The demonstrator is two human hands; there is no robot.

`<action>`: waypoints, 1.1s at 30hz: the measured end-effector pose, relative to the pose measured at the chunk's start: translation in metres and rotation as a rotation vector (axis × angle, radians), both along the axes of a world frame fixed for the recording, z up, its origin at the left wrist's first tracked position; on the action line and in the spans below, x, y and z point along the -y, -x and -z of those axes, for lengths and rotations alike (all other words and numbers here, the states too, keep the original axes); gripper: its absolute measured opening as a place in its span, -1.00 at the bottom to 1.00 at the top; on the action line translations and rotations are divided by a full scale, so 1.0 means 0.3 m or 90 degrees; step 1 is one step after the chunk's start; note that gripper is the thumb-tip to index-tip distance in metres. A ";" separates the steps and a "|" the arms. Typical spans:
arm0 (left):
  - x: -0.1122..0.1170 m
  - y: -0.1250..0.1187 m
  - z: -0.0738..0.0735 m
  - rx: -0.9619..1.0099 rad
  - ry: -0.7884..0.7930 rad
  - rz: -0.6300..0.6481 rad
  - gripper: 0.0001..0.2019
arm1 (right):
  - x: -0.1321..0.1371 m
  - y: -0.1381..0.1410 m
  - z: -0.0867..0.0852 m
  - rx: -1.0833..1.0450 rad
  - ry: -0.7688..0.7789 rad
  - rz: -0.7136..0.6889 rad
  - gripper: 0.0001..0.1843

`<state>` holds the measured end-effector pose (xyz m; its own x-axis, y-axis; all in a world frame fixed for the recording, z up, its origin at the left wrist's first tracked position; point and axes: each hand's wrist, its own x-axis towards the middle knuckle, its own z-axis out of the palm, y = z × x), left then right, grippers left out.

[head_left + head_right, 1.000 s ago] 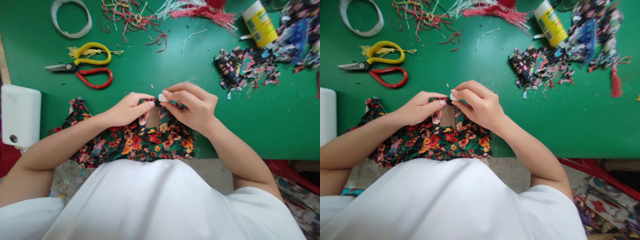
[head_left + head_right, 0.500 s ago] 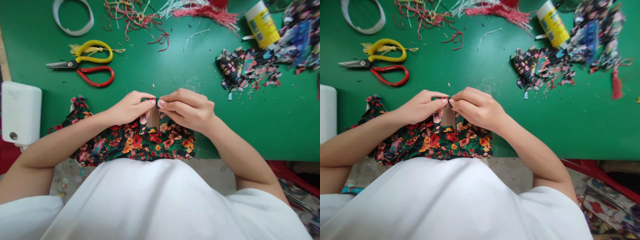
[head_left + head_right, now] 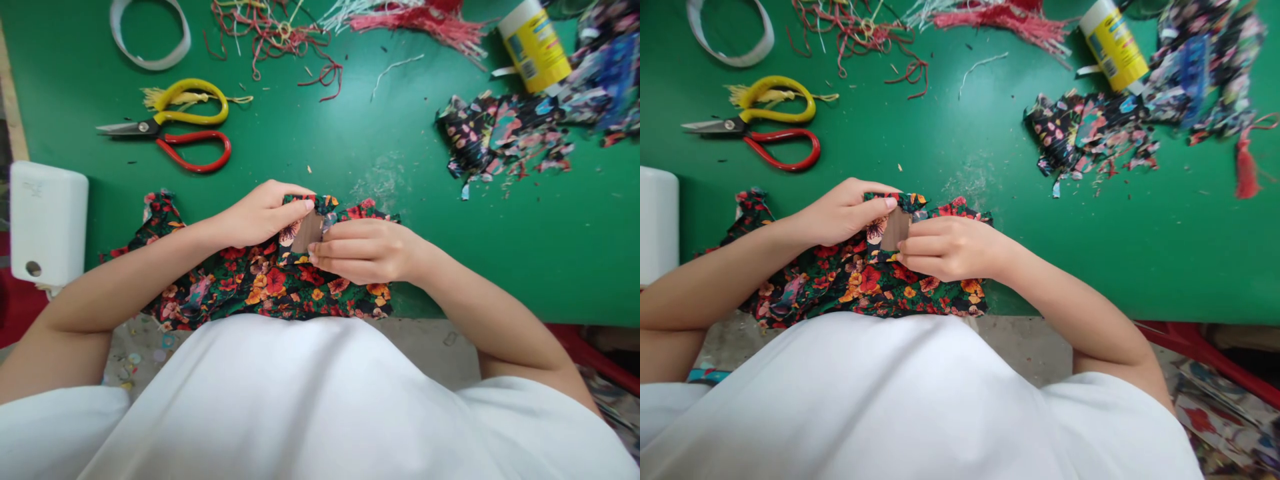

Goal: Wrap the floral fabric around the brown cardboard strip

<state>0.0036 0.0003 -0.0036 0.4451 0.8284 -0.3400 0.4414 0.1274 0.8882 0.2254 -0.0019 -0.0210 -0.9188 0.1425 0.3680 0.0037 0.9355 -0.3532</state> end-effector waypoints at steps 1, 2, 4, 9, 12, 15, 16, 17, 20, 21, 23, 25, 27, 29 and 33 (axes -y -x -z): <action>0.000 0.000 0.000 0.004 0.006 0.000 -0.62 | 0.003 0.003 -0.002 0.000 0.004 -0.022 -0.88; 0.000 0.001 -0.001 0.009 0.012 0.002 -0.61 | 0.005 0.005 -0.007 -0.010 0.009 -0.045 -0.88; -0.002 0.001 -0.002 0.019 0.022 0.013 -0.60 | 0.006 0.009 -0.021 -0.053 0.055 -0.069 -0.90; -0.007 0.002 -0.008 0.038 0.011 0.044 -0.59 | -0.018 0.005 -0.046 -0.245 0.196 0.119 -0.92; -0.010 0.003 -0.012 0.037 0.007 0.053 -0.58 | -0.038 0.005 -0.027 -0.230 0.152 0.285 -0.85; -0.012 0.002 -0.014 0.024 0.004 0.047 -0.60 | -0.041 0.018 -0.002 -0.175 0.117 0.335 -0.84; -0.013 0.002 -0.014 0.020 0.002 0.046 -0.60 | -0.039 0.024 0.003 -0.167 0.106 0.339 -0.85; -0.014 0.001 -0.014 0.016 0.000 0.046 -0.62 | -0.036 0.029 0.006 -0.158 0.099 0.345 -0.86; -0.018 -0.004 -0.012 0.005 -0.010 0.045 -0.64 | -0.030 0.035 0.003 -0.132 0.079 0.355 -0.89; -0.019 -0.005 -0.010 0.003 -0.014 0.043 -0.64 | -0.030 0.035 0.000 -0.128 0.074 0.349 -0.90; -0.018 -0.007 -0.006 0.004 -0.020 0.040 -0.64 | -0.033 0.031 -0.003 -0.133 0.065 0.328 -0.93; -0.016 -0.006 -0.002 0.007 -0.026 0.045 -0.63 | -0.035 0.027 -0.004 -0.149 0.057 0.295 -0.94; -0.015 -0.003 0.001 0.006 -0.031 0.051 -0.62 | -0.033 0.026 -0.006 -0.161 0.049 0.252 -0.95; -0.014 -0.001 0.001 0.001 -0.034 0.054 -0.62 | -0.024 0.026 -0.008 -0.157 0.048 0.197 -0.94; -0.016 0.000 -0.004 0.005 -0.021 0.051 -0.61 | -0.004 0.021 -0.017 -0.112 0.064 0.095 -0.95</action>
